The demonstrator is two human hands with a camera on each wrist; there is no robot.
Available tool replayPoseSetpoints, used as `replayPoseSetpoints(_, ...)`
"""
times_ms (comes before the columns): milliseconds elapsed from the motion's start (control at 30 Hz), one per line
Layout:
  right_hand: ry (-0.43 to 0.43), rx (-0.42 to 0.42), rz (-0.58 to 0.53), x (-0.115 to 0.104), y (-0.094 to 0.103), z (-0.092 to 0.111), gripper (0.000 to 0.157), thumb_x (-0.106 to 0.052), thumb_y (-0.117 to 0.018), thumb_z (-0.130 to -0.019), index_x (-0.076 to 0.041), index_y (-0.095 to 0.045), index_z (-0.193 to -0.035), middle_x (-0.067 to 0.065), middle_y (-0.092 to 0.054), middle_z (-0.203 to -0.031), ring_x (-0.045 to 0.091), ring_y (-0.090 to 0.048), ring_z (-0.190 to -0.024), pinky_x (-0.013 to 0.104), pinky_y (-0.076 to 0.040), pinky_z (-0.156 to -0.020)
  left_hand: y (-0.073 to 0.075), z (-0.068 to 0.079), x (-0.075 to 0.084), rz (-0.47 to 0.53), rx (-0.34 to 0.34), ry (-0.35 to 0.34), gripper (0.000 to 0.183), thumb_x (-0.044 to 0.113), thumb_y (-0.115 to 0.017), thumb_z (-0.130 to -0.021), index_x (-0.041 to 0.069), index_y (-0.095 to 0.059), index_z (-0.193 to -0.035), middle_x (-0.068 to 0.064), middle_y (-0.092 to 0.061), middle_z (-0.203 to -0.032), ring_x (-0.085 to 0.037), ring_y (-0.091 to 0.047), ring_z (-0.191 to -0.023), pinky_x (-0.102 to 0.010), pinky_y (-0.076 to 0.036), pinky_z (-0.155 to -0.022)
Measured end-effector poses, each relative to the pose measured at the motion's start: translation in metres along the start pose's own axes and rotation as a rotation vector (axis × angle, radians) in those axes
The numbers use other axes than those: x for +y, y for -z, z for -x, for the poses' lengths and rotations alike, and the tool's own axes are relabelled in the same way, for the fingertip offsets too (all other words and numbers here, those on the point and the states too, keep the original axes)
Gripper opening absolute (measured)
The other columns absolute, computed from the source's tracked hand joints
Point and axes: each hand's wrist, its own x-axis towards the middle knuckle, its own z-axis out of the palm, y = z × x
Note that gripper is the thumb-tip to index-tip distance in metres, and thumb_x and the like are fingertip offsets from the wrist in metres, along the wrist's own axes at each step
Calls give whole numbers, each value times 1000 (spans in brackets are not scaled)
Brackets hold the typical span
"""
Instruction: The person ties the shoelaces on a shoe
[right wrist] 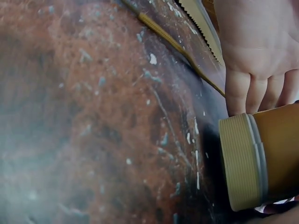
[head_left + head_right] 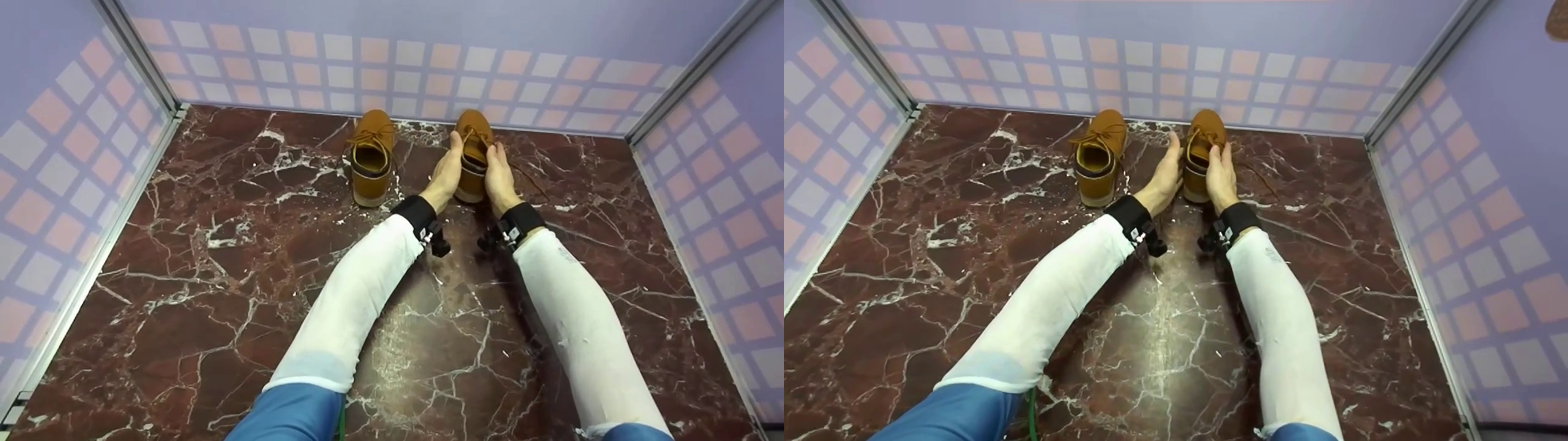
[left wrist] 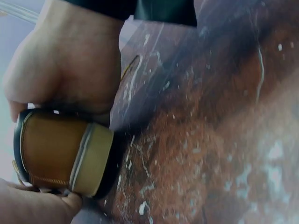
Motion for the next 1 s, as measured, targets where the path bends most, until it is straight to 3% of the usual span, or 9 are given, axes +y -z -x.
replayPoseSetpoints(267,-18,-15,-12,5,-3,3,70,-44,-27,-123,-7,-12,-180,9,-10,-192,23,-6,-180,32,-7,-147,3,2,-3,75,-63,31,89,70,-9,-115,12,-45,-172,-15,-48,-177,-34,-47,-164,-45,-36,-138)
replayPoseSetpoints(400,-24,-32,-52,4,-4,6,68,-45,-25,-123,-8,-17,-180,10,-17,-191,23,-13,-179,32,-13,-146,2,3,0,61,-104,30,84,68,-9,-116,16,-29,-179,-9,-31,-187,-31,-30,-174,-45,-24,-144)
replayPoseSetpoints(667,-15,-73,-78,-3,-9,15,72,-51,-23,-122,-8,-18,-180,8,-15,-191,21,-11,-179,33,-12,-146,13,6,9,8,-155,101,87,74,-7,-113,20,-21,-181,-6,-24,-190,-27,-23,-177,-43,-19,-146)
replayPoseSetpoints(700,-16,-78,-80,-3,-9,18,73,-53,-22,-122,-9,-20,-180,7,-16,-191,20,-12,-179,32,-13,-146,15,8,10,-1,-162,104,88,75,-7,-113,20,-20,-181,-6,-22,-190,-27,-22,-177,-43,-18,-146)
replayPoseSetpoints(733,-25,-95,-117,9,-6,7,76,-59,-25,-120,-10,-28,-178,8,-24,-189,20,-20,-177,31,-18,-145,16,12,11,-3,-169,110,89,75,-6,-113,20,-21,-181,-6,-24,-190,-27,-24,-177,-44,-18,-146)
replayPoseSetpoints(900,-31,-148,-185,17,0,32,79,-63,-25,-119,-8,-47,-170,14,-47,-178,25,-42,-167,34,-32,-140,23,37,9,-3,-178,124,91,74,-9,-114,15,-37,-176,-11,-31,-187,-30,-29,-175,-48,-21,-145)
replayPoseSetpoints(1000,-20,-224,-220,9,1,63,77,-56,-17,-121,-3,-33,-175,16,-34,-185,27,-31,-173,38,-23,-145,29,52,9,19,-205,142,91,72,-12,-115,9,-52,-167,-15,-40,-182,-33,-35,-172,-49,-25,-144)
